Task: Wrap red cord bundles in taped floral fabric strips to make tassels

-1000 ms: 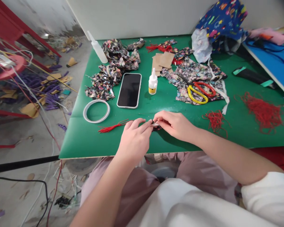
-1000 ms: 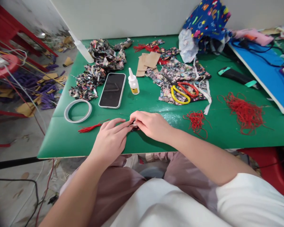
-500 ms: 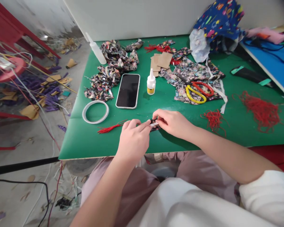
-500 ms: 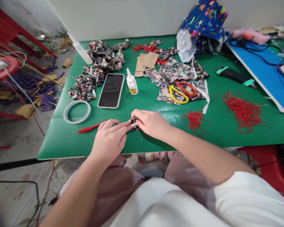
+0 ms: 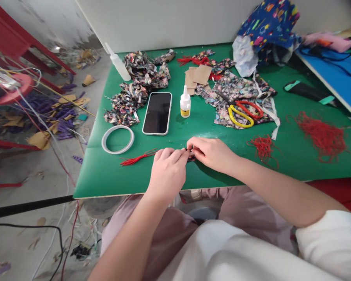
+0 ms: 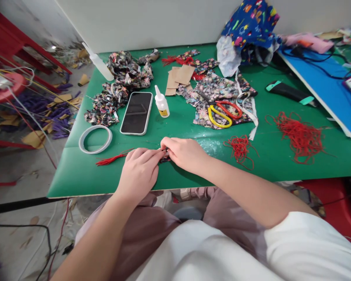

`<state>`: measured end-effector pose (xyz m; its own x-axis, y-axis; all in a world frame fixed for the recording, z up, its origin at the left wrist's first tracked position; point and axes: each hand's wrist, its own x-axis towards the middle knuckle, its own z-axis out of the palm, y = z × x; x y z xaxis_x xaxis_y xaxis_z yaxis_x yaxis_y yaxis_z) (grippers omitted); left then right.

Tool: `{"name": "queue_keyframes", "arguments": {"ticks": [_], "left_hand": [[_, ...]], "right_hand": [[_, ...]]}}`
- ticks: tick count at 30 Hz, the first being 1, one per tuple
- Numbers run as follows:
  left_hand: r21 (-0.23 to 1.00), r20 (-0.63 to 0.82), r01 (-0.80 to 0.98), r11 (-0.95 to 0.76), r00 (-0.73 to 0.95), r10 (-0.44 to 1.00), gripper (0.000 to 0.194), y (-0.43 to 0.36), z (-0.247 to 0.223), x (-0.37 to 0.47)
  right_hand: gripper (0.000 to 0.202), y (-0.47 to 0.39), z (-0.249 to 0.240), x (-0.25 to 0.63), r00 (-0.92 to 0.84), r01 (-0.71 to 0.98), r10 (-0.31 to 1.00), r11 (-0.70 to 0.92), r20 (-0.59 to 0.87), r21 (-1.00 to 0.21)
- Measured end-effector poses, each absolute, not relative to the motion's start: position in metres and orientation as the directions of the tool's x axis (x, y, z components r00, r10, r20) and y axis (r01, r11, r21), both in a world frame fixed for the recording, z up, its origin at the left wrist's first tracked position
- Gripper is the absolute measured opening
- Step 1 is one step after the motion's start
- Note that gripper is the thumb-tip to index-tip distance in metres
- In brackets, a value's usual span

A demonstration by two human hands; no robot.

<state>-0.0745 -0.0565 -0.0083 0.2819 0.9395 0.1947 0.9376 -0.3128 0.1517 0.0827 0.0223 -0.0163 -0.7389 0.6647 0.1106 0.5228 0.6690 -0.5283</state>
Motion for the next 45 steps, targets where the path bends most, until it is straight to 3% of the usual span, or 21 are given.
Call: {"name": "queue_keyframes", "arguments": {"ticks": [10,20,25,31,35,39,45], "left_hand": [[0.09,0.189,0.94,-0.33,0.309,0.932,0.029,-0.061,-0.009,-0.072],[0.099,0.188,0.951,-0.293,0.271,0.944,0.031,-0.066,-0.01,-0.065],[0.136,0.186,0.954,-0.267,0.241,0.953,0.032,-0.067,-0.011,-0.066],[0.158,0.243,0.966,-0.204,0.162,0.956,0.029,-0.079,-0.012,-0.055],[0.194,0.224,0.956,-0.22,0.176,0.959,0.029,-0.083,-0.01,-0.052],[0.162,0.31,0.923,-0.35,0.289,0.906,0.029,-0.075,-0.014,-0.062],[0.124,0.235,0.883,-0.453,0.417,0.878,0.037,-0.075,-0.023,-0.059]], "right_hand": [[0.016,0.02,-0.018,0.081,-0.744,0.561,0.663,0.685,0.079,-0.466],[0.017,0.016,-0.016,0.09,-0.727,0.635,0.66,0.751,0.186,-0.183],[0.017,0.024,0.004,0.105,-0.634,0.605,0.665,0.744,0.395,-0.283],[0.016,0.01,-0.006,0.129,-0.549,0.705,0.767,0.639,0.334,-0.309],[0.018,0.004,-0.02,0.138,-0.597,0.625,0.696,0.715,0.399,-0.313],[0.03,0.009,-0.022,0.128,-0.687,0.525,0.598,0.801,0.413,-0.287],[0.029,0.015,-0.028,0.114,-0.78,0.475,0.488,0.869,0.393,-0.136]]}}
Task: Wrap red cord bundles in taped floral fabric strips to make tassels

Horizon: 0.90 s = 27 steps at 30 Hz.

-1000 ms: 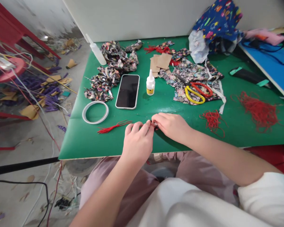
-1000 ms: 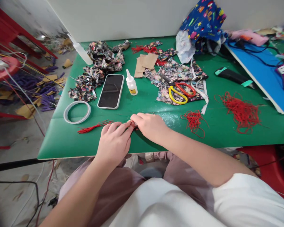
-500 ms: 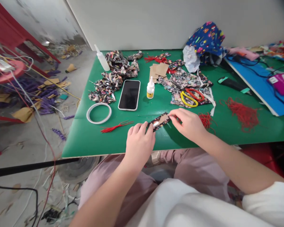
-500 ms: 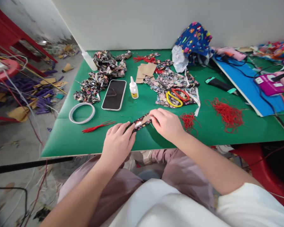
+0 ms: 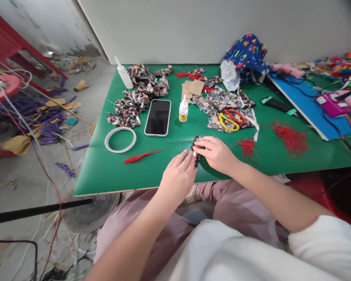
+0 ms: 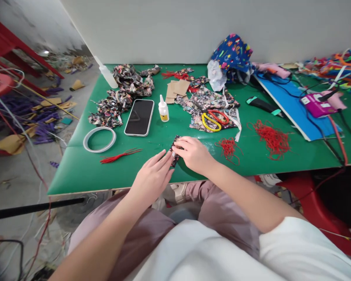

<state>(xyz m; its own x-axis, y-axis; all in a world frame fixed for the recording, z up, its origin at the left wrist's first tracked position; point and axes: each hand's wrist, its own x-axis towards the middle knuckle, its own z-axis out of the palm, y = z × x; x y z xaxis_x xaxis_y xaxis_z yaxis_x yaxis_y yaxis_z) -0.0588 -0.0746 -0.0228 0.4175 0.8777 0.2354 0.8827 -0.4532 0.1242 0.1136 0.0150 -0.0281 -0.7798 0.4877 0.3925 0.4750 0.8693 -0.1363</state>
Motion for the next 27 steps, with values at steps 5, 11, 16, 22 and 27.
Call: {"name": "queue_keyframes", "arguments": {"ticks": [5,11,16,22,27], "left_hand": [[0.062,0.255,0.881,-0.47,0.441,0.861,0.042,-0.076,-0.024,-0.052],[0.086,0.258,0.891,-0.447,0.413,0.873,0.041,-0.077,-0.019,-0.049],[0.176,0.278,0.868,-0.464,0.409,0.869,0.038,-0.08,-0.021,-0.058],[0.173,0.275,0.848,-0.501,0.447,0.851,0.033,-0.085,-0.02,-0.07],[0.116,0.286,0.882,-0.458,0.411,0.865,0.028,-0.087,-0.012,-0.064]], "right_hand": [[0.028,0.014,-0.031,0.113,-0.807,0.478,0.466,0.876,0.362,-0.063],[0.028,0.026,-0.019,0.11,-0.783,0.461,0.502,0.865,0.368,-0.199],[0.03,0.013,-0.029,0.111,-0.822,0.458,0.453,0.886,0.346,-0.073],[0.032,0.0,-0.033,0.112,-0.863,0.463,0.42,0.88,0.28,0.108],[0.03,0.005,-0.023,0.11,-0.862,0.46,0.419,0.883,0.285,0.093]]}}
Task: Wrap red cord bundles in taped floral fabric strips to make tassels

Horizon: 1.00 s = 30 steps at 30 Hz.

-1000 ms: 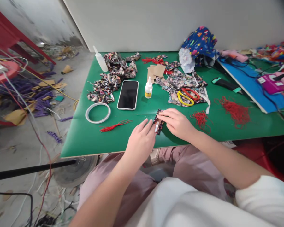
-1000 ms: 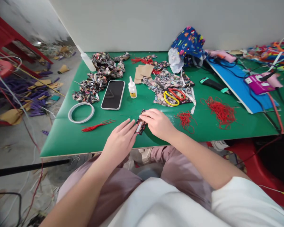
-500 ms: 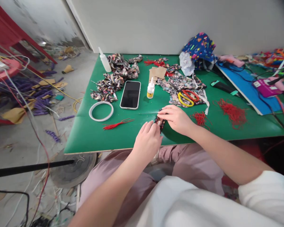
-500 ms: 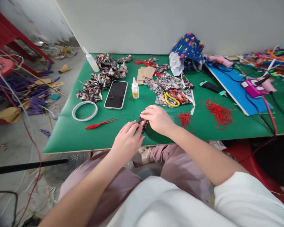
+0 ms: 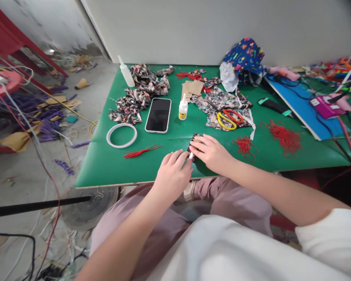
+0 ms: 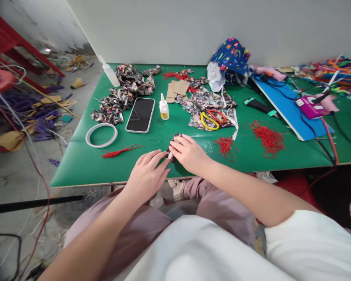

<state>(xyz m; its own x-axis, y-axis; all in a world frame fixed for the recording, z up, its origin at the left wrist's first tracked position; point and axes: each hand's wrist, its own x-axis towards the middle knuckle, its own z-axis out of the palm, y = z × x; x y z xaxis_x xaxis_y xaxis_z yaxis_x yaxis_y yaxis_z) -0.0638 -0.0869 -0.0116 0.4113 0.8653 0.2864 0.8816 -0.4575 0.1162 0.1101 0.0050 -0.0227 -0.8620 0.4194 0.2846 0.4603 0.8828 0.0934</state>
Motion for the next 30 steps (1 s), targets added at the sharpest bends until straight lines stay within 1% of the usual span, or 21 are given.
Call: {"name": "queue_keyframes", "arguments": {"ticks": [1,3,6,7,9,12,15,19,23,26,30], "left_hand": [[0.109,0.286,0.883,-0.456,0.411,0.866,0.027,-0.087,-0.011,-0.062],[0.102,0.285,0.884,-0.455,0.413,0.865,0.027,-0.088,-0.01,-0.06],[0.099,0.274,0.887,-0.451,0.412,0.869,0.027,-0.091,-0.011,-0.058],[0.099,0.26,0.888,-0.449,0.413,0.873,0.028,-0.091,-0.01,-0.058],[0.1,0.217,0.889,-0.447,0.419,0.882,0.03,-0.093,-0.008,-0.059],[0.104,0.158,0.891,-0.442,0.424,0.892,0.034,-0.094,-0.005,-0.06],[0.097,0.167,0.894,-0.437,0.418,0.893,0.034,-0.096,-0.004,-0.059],[0.055,0.174,0.906,-0.42,0.406,0.897,0.038,-0.103,-0.008,-0.051],[0.008,0.159,0.915,-0.404,0.398,0.904,0.038,-0.11,-0.011,-0.042],[-0.018,0.136,0.923,-0.385,0.384,0.913,0.04,-0.111,-0.009,-0.038],[-0.017,0.093,0.935,-0.354,0.354,0.931,0.042,-0.112,-0.008,-0.035]], "right_hand": [[0.028,0.007,-0.021,0.11,-0.855,0.462,0.429,0.885,0.292,0.053],[0.027,0.011,-0.017,0.11,-0.828,0.472,0.468,0.879,0.31,-0.065],[0.026,0.011,-0.014,0.109,-0.73,0.512,0.576,0.818,0.368,-0.263],[0.024,0.01,-0.014,0.108,-0.706,0.517,0.6,0.8,0.377,-0.306],[0.02,0.006,-0.015,0.105,-0.7,0.51,0.613,0.789,0.366,-0.343],[0.018,0.002,-0.018,0.1,-0.74,0.492,0.596,0.796,0.311,-0.353],[0.016,0.002,-0.017,0.098,-0.768,0.48,0.576,0.807,0.281,-0.343],[0.017,0.001,-0.01,0.099,-0.813,0.461,0.518,0.852,0.268,-0.249],[0.019,-0.001,-0.005,0.098,-0.846,0.46,0.488,0.872,0.215,-0.169],[0.019,-0.002,-0.004,0.097,-0.853,0.47,0.487,0.873,0.19,-0.13],[0.019,-0.002,-0.004,0.096,-0.853,0.466,0.479,0.878,0.205,-0.114]]}}
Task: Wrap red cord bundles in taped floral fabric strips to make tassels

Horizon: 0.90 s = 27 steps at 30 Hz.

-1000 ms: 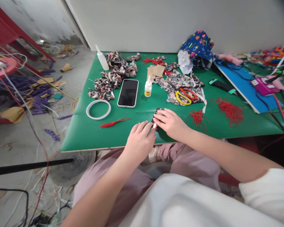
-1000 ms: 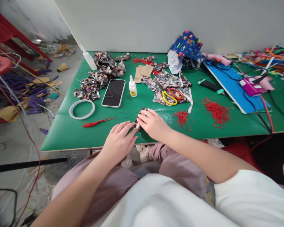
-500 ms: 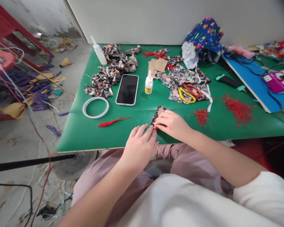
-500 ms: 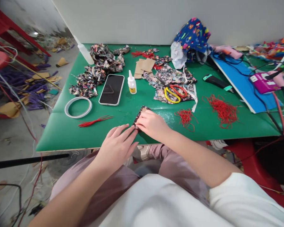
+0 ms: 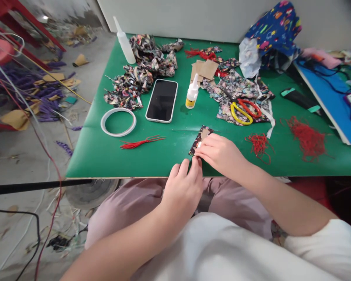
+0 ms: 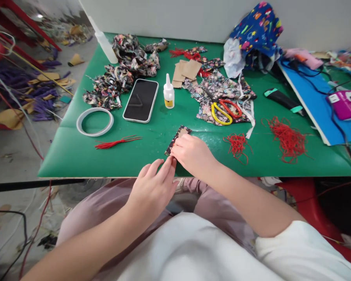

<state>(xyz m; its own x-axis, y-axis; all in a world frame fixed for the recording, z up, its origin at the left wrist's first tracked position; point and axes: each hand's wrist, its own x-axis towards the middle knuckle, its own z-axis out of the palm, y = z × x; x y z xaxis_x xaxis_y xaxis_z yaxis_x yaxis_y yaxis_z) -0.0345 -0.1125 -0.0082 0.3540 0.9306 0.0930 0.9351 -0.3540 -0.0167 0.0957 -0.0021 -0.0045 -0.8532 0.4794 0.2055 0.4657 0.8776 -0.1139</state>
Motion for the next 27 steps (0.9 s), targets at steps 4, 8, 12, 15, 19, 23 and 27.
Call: {"name": "queue_keyframes", "arguments": {"ticks": [4,8,12,15,19,23,27], "left_hand": [[-0.032,0.089,0.944,-0.33,0.331,0.939,0.041,-0.114,-0.01,-0.031],[-0.029,0.104,0.948,-0.318,0.319,0.942,0.04,-0.115,-0.012,-0.027],[-0.017,0.112,0.948,-0.317,0.316,0.942,0.039,-0.115,-0.013,-0.023],[-0.009,0.117,0.951,-0.31,0.309,0.944,0.04,-0.115,-0.013,-0.021],[-0.008,0.086,0.951,-0.308,0.308,0.948,0.04,-0.114,-0.012,-0.021],[-0.015,0.046,0.952,-0.306,0.306,0.951,0.04,-0.113,-0.011,-0.021],[-0.022,0.015,0.951,-0.308,0.309,0.951,0.041,-0.112,-0.01,-0.02]], "right_hand": [[0.02,-0.002,-0.004,0.096,-0.858,0.455,0.469,0.883,0.208,-0.114],[0.02,-0.002,-0.004,0.097,-0.858,0.461,0.481,0.875,0.177,-0.147],[0.022,-0.002,-0.003,0.096,-0.856,0.465,0.487,0.872,0.174,-0.153],[0.023,-0.003,-0.002,0.095,-0.85,0.468,0.496,0.866,0.178,-0.176],[0.021,-0.002,-0.003,0.095,-0.832,0.48,0.523,0.846,0.186,-0.231],[0.018,0.0,-0.004,0.096,-0.825,0.478,0.533,0.836,0.188,-0.269],[0.017,0.0,-0.004,0.096,-0.826,0.479,0.529,0.841,0.193,-0.253]]}}
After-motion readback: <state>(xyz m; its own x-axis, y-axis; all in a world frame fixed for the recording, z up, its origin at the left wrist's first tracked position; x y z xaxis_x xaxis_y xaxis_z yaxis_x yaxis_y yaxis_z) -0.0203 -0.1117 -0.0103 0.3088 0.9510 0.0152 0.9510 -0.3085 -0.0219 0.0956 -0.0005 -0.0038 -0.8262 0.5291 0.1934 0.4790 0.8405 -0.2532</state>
